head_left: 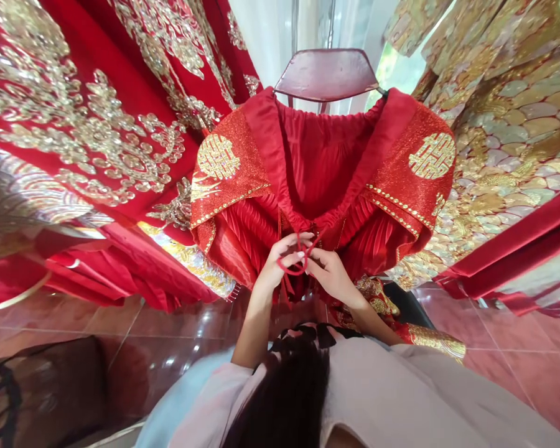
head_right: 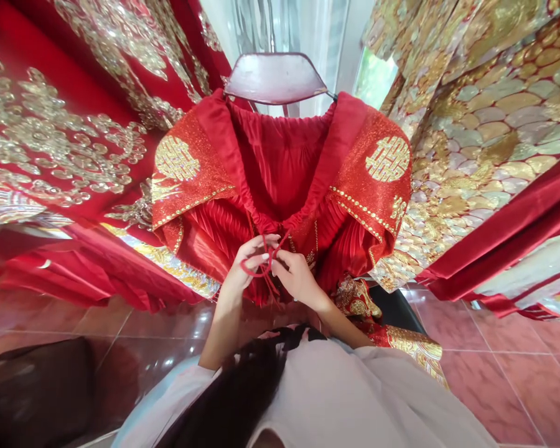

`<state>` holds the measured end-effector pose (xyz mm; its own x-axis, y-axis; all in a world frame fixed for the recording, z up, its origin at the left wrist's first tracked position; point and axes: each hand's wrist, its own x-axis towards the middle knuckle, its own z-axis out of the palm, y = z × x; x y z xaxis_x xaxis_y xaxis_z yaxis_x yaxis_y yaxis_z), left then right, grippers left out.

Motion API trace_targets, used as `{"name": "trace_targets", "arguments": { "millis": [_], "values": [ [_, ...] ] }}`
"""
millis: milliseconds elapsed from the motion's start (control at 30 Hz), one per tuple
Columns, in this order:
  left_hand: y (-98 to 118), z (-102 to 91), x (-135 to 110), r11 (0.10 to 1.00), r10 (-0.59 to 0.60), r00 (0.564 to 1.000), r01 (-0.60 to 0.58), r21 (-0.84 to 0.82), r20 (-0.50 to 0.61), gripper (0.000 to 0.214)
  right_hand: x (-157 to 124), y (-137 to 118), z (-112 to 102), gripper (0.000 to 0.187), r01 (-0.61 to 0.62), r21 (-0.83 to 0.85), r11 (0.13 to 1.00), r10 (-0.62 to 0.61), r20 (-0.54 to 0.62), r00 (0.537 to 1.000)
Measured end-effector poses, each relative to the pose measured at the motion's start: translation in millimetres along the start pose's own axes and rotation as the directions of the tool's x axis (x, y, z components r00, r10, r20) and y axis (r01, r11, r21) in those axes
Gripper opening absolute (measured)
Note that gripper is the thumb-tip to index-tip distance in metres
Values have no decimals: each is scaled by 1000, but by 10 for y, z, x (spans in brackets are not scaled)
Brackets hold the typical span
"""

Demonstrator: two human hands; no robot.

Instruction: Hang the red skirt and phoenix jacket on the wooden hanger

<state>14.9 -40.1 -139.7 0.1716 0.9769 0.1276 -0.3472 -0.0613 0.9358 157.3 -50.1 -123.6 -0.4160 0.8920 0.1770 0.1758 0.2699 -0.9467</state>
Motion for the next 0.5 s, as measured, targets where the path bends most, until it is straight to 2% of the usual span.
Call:
{"name": "trace_targets", "arguments": {
  "millis": [133,233,267,333,367,400,433,500],
  "values": [
    [23,-100,23,999,32,997,-32,3,-67,22,-29,29,-49,30,-6,14,1000,6,-5,1000],
    [-41,-109,15,998,0,999,-3,-68,-37,31,-52,24,-96,28,-3,25,1000,3,15,1000],
    [-78,-87,15,996,5,998,-10,-94,-57,34,-56,19,-109,28,-4,23,1000,4,26,1000],
    [-160,-19,29,987,72,974,-99,-123,-213,38,-60,6,-127,28,-11,1,1000,11,36,999],
    [-197,13,43,980,124,932,-169,-109,-340,38,-61,0,-132,27,-12,-13,1000,13,34,999],
    [-227,33,63,969,179,860,-239,-67,-478,37,-63,-7,-137,27,-11,-25,1000,11,30,999],
    [-244,33,85,956,237,758,-295,4,-607,34,-66,-13,-143,27,-8,-31,999,8,27,1000],
    [-238,-40,126,911,369,499,-361,199,-784,27,-78,-26,-164,28,-6,-24,1000,6,37,999]
  ]
}}
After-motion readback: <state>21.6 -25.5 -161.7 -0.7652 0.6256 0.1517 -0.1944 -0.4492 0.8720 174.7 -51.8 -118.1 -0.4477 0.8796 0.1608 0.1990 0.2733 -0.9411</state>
